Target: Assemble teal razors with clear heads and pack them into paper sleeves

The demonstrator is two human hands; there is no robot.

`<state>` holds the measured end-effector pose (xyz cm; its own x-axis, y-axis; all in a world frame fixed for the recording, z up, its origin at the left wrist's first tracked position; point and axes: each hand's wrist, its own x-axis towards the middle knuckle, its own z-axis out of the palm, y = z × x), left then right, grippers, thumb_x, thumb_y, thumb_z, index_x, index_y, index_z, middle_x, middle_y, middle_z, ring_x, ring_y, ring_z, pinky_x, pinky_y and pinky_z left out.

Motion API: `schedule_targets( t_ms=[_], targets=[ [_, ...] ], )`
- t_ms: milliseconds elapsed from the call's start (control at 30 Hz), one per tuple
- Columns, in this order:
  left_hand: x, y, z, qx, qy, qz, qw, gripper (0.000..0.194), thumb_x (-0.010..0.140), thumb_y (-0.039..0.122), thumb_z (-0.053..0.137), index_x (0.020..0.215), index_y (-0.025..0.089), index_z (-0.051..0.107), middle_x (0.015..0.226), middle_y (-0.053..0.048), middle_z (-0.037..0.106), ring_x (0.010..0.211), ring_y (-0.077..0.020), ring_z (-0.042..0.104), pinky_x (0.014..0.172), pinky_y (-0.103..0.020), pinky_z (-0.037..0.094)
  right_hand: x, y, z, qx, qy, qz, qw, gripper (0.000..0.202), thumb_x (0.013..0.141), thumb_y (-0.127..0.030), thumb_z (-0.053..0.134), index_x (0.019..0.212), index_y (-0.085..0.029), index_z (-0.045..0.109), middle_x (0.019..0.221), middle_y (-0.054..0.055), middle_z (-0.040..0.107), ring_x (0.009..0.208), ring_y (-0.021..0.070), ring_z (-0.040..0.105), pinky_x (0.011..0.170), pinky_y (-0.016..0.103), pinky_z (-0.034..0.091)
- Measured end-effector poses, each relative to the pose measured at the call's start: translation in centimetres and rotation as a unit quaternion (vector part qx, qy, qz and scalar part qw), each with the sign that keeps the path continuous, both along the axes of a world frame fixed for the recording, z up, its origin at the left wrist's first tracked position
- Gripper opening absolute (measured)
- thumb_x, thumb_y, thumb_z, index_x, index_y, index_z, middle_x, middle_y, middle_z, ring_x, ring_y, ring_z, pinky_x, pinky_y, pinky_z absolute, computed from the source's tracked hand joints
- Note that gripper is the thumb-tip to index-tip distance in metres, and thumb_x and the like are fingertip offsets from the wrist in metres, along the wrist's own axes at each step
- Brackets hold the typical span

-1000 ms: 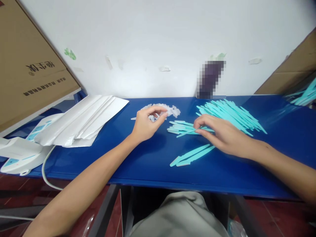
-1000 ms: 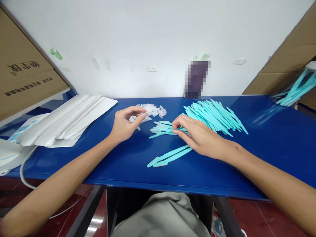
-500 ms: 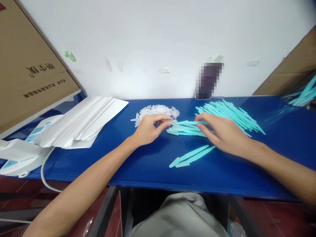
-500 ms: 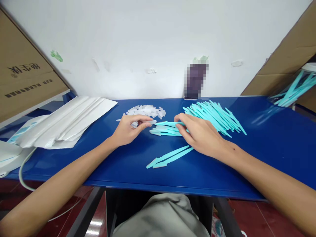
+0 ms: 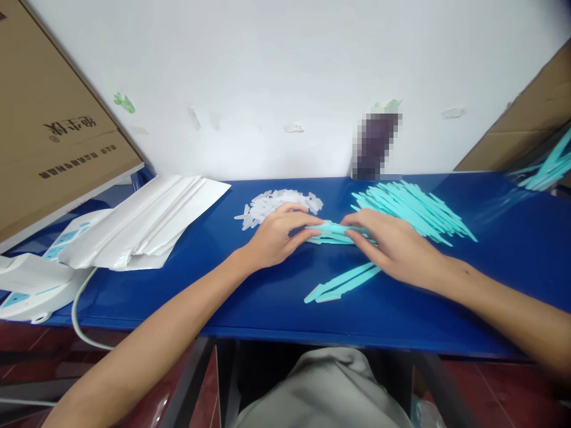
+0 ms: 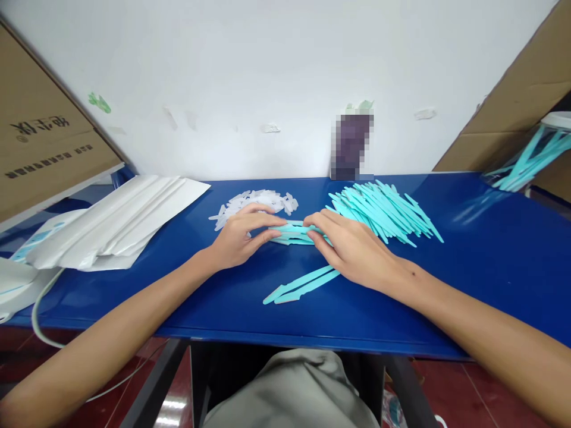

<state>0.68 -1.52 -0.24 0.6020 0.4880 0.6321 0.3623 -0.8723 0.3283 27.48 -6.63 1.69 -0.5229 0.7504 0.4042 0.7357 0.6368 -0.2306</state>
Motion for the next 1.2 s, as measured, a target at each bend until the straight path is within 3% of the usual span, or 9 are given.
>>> schedule_targets(
  t_ms=[100,267,367,533,733,833,933,1067,1200],
  targets=[
    [-1.1,0.9,0.2,0.030,0.065,0.064,0.995,0.039,0.110,0.034,0.046,0.141,0.020,0.064,0.138,-0.012,0.070,0.132,-0.0290,0.055,0.115,-0.053,0.043,0.3,0.5,-0.4,0.015,-0.023,-0.021,0.999,0.030,0.108,-0.035,0.040,0.116,-0.021,0.066,0.103,0.010,0.070,0.081,0.0229,0.066,0.069,0.035,0.048],
    [-2.4,1.7,-0.2,-0.007,0.221,0.172,0.960,0.045,0.108,0.034,0.042,0.147,0.023,0.062,0.163,-0.015,0.046,0.148,-0.0437,0.036,0.114,-0.070,0.036,0.9,1.6,-1.5,0.046,-0.076,-0.037,0.995,0.034,0.108,-0.033,0.041,0.115,-0.018,0.071,0.104,0.013,0.074,0.096,0.0299,0.067,0.079,0.042,0.050],
    [-2.1,1.5,-0.5,0.007,0.282,0.166,0.945,0.044,0.106,0.032,0.045,0.144,0.024,0.065,0.166,-0.015,0.041,0.152,-0.0479,0.030,0.115,-0.073,0.031,1.0,1.8,-2.1,0.046,-0.105,-0.034,0.993,0.037,0.107,-0.032,0.041,0.112,-0.017,0.074,0.105,0.015,0.074,0.095,0.0311,0.066,0.082,0.046,0.050],
    [-1.7,1.2,-0.4,0.053,0.279,0.168,0.944,0.045,0.104,0.021,0.043,0.144,0.020,0.063,0.147,-0.017,0.059,0.139,-0.0398,0.046,0.112,-0.062,0.038,1.1,1.7,-1.8,0.056,-0.108,-0.027,0.992,0.040,0.108,-0.032,0.040,0.117,-0.017,0.076,0.108,0.015,0.072,0.096,0.0301,0.065,0.081,0.044,0.050],
    [-2.3,1.4,-0.5,0.043,0.268,0.201,0.941,0.034,0.105,0.033,0.051,0.128,0.027,0.076,0.152,-0.016,0.052,0.140,-0.0433,0.042,0.110,-0.064,0.039,0.7,0.1,0.5,-0.016,-0.118,0.132,0.984,0.037,0.106,-0.041,0.049,0.116,-0.021,0.079,0.106,0.013,0.074,0.090,0.0259,0.065,0.080,0.042,0.051],
    [-2.2,1.3,-0.5,0.038,0.270,0.200,0.941,0.038,0.106,0.031,0.052,0.138,0.030,0.071,0.153,-0.016,0.051,0.141,-0.0434,0.041,0.110,-0.065,0.039,0.6,-0.4,1.1,-0.065,-0.127,0.166,0.976,0.034,0.103,-0.043,0.055,0.114,-0.023,0.080,0.105,0.011,0.075,0.091,0.0263,0.064,0.083,0.043,0.050],
    [-2.1,1.3,-0.3,0.029,0.273,0.182,0.944,0.038,0.107,0.028,0.049,0.136,0.032,0.072,0.152,-0.016,0.051,0.141,-0.0423,0.041,0.110,-0.065,0.039,0.8,-0.4,1.1,-0.109,-0.105,0.180,0.972,0.028,0.101,-0.040,0.060,0.113,-0.025,0.080,0.108,0.009,0.074,0.096,0.0261,0.066,0.088,0.043,0.050],
    [-2.6,1.7,0.1,0.014,0.253,0.148,0.956,0.027,0.105,0.033,0.055,0.114,0.024,0.079,0.145,-0.016,0.055,0.140,-0.0409,0.041,0.114,-0.066,0.037,0.8,-0.4,1.2,-0.175,-0.084,0.171,0.966,0.027,0.105,-0.039,0.052,0.103,-0.025,0.074,0.103,0.008,0.072,0.095,0.0246,0.067,0.087,0.041,0.050],
    [-3.1,2.0,0.3,-0.020,0.232,0.090,0.968,0.022,0.105,0.034,0.056,0.103,0.019,0.072,0.142,-0.015,0.055,0.141,-0.0378,0.038,0.117,-0.062,0.037,0.7,-0.7,1.5,-0.201,-0.086,0.143,0.965,0.028,0.108,-0.041,0.044,0.099,-0.025,0.065,0.097,0.007,0.068,0.091,0.0246,0.064,0.084,0.041,0.049]
  ],
)
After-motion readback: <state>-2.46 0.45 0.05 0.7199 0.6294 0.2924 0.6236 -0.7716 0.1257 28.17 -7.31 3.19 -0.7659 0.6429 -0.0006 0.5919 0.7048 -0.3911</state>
